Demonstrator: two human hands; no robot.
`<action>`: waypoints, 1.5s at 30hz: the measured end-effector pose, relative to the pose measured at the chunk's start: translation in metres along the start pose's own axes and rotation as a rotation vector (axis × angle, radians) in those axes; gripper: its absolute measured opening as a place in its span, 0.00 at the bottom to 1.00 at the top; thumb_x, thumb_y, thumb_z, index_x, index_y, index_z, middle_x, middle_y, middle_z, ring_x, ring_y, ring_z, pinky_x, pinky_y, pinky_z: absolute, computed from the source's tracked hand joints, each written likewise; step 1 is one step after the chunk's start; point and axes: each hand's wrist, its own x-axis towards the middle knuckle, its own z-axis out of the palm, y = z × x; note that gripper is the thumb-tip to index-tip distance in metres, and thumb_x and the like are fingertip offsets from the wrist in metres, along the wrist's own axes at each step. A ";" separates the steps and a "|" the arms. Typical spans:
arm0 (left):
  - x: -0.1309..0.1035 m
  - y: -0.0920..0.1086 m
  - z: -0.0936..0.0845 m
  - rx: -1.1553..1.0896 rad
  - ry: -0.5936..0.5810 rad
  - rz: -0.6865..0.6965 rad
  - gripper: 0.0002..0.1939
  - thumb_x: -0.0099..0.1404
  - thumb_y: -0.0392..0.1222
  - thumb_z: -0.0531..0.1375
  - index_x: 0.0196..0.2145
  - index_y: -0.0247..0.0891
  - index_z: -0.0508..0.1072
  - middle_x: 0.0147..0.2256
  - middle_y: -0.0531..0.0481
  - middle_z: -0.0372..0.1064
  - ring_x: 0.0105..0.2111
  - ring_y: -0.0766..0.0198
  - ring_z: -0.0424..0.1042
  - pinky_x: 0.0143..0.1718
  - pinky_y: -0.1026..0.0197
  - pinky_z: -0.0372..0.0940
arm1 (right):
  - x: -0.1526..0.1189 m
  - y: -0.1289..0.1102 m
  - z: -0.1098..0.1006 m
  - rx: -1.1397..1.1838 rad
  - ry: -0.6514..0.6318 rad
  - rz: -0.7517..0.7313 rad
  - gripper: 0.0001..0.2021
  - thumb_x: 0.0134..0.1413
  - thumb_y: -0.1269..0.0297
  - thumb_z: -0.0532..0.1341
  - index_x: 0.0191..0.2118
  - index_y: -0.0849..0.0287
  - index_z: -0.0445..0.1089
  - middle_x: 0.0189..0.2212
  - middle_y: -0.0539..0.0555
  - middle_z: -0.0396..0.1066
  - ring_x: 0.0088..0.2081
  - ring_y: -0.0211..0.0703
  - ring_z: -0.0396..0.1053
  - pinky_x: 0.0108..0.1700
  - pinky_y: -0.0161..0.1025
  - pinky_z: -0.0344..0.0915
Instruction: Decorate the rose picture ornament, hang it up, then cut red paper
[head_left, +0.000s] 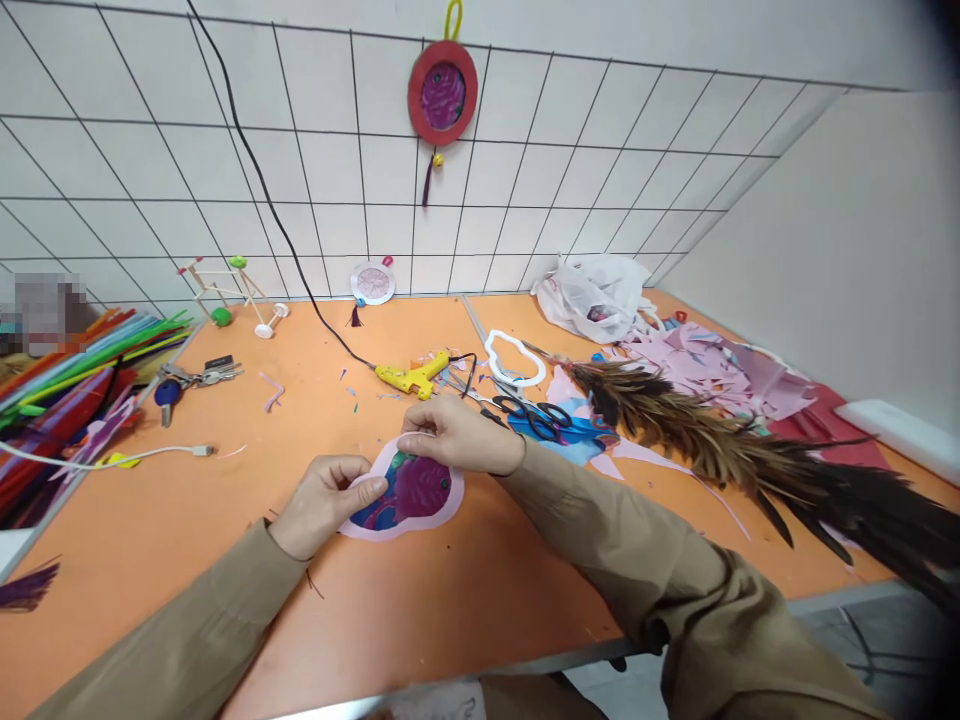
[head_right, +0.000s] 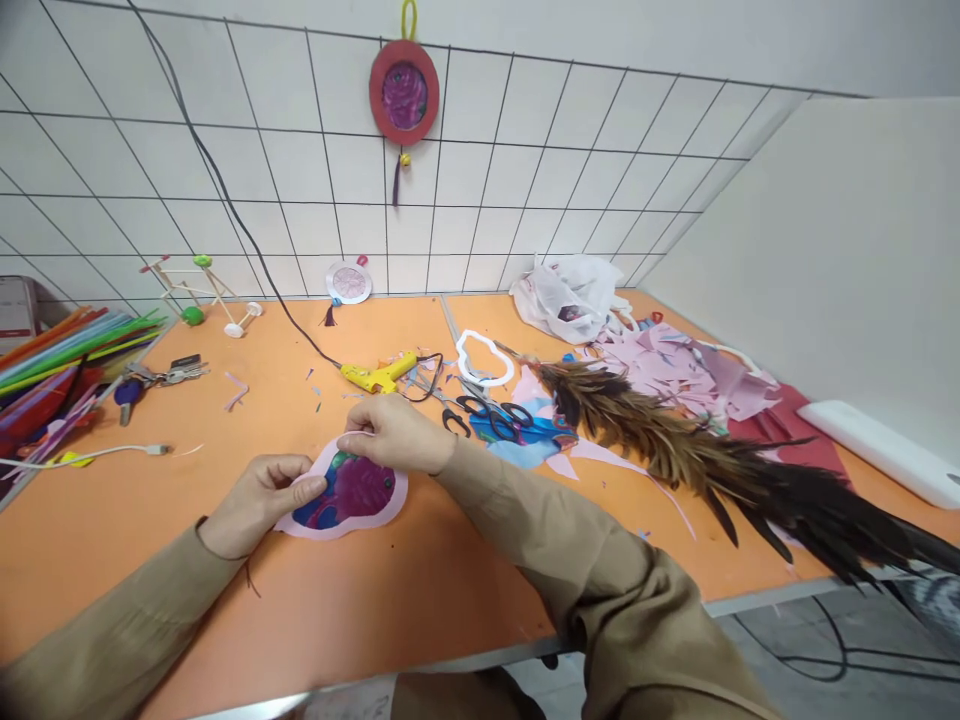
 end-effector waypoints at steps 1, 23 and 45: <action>0.000 0.000 0.001 0.005 -0.001 -0.008 0.27 0.47 0.61 0.67 0.18 0.33 0.67 0.16 0.56 0.57 0.18 0.71 0.53 0.20 0.67 0.49 | 0.000 0.002 0.000 0.012 -0.018 0.000 0.10 0.52 0.70 0.62 0.22 0.64 0.66 0.17 0.45 0.60 0.23 0.31 0.56 0.28 0.31 0.50; 0.001 0.002 -0.002 0.002 -0.007 -0.004 0.26 0.48 0.61 0.67 0.16 0.33 0.69 0.15 0.55 0.56 0.18 0.71 0.52 0.20 0.66 0.48 | -0.003 0.010 -0.005 0.124 -0.066 -0.037 0.09 0.53 0.63 0.60 0.27 0.62 0.68 0.22 0.50 0.68 0.26 0.36 0.64 0.30 0.32 0.60; -0.001 -0.004 -0.010 0.145 -0.022 0.018 0.21 0.52 0.57 0.66 0.20 0.33 0.75 0.18 0.52 0.60 0.21 0.67 0.55 0.22 0.64 0.52 | 0.001 0.006 -0.005 0.029 -0.211 -0.103 0.07 0.53 0.66 0.61 0.26 0.63 0.67 0.21 0.46 0.62 0.26 0.33 0.57 0.28 0.31 0.53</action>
